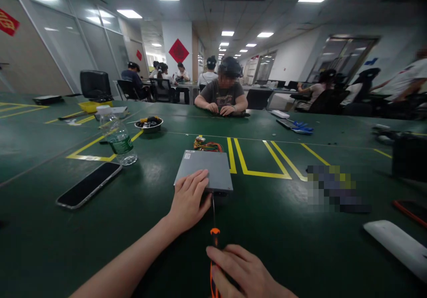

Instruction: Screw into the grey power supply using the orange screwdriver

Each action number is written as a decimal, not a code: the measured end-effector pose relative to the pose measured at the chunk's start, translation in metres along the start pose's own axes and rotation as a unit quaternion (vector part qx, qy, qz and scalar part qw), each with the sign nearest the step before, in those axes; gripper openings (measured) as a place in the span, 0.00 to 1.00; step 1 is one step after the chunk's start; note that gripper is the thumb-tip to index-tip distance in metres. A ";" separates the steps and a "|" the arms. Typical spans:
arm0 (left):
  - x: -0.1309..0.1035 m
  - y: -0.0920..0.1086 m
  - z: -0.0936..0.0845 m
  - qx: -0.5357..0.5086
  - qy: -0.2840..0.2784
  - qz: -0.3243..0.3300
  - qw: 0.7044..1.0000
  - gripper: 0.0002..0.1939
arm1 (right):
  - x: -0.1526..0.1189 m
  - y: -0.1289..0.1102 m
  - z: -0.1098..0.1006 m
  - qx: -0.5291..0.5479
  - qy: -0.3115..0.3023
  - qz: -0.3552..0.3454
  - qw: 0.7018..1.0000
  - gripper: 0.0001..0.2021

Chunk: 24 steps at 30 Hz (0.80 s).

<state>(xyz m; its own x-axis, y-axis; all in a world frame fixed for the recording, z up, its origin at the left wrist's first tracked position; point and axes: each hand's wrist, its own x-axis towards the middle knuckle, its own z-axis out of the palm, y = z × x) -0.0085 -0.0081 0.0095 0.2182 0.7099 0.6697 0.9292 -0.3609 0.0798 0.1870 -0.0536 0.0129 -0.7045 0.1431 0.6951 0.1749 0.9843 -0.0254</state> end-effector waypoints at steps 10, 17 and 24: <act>-0.003 0.001 -0.002 0.006 0.001 0.010 1.000 0.14 | 0.002 -0.010 -0.005 -0.101 -0.027 -0.063 0.993 0.14; -0.006 0.012 -0.012 0.020 -0.002 -0.016 1.000 0.14 | 0.001 -0.027 -0.012 -0.206 -0.029 -0.033 0.978 0.08; -0.010 0.019 -0.016 0.020 0.003 -0.034 0.999 0.15 | -0.001 -0.061 0.019 -0.302 0.009 0.193 0.934 0.13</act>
<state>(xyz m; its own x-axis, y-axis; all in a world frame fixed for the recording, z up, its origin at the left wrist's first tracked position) 0.0024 -0.0316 0.0161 0.1526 0.7279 0.6685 0.9532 -0.2870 0.0950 0.1641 -0.1120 0.0001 -0.4974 0.4679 0.7305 0.7731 0.6211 0.1285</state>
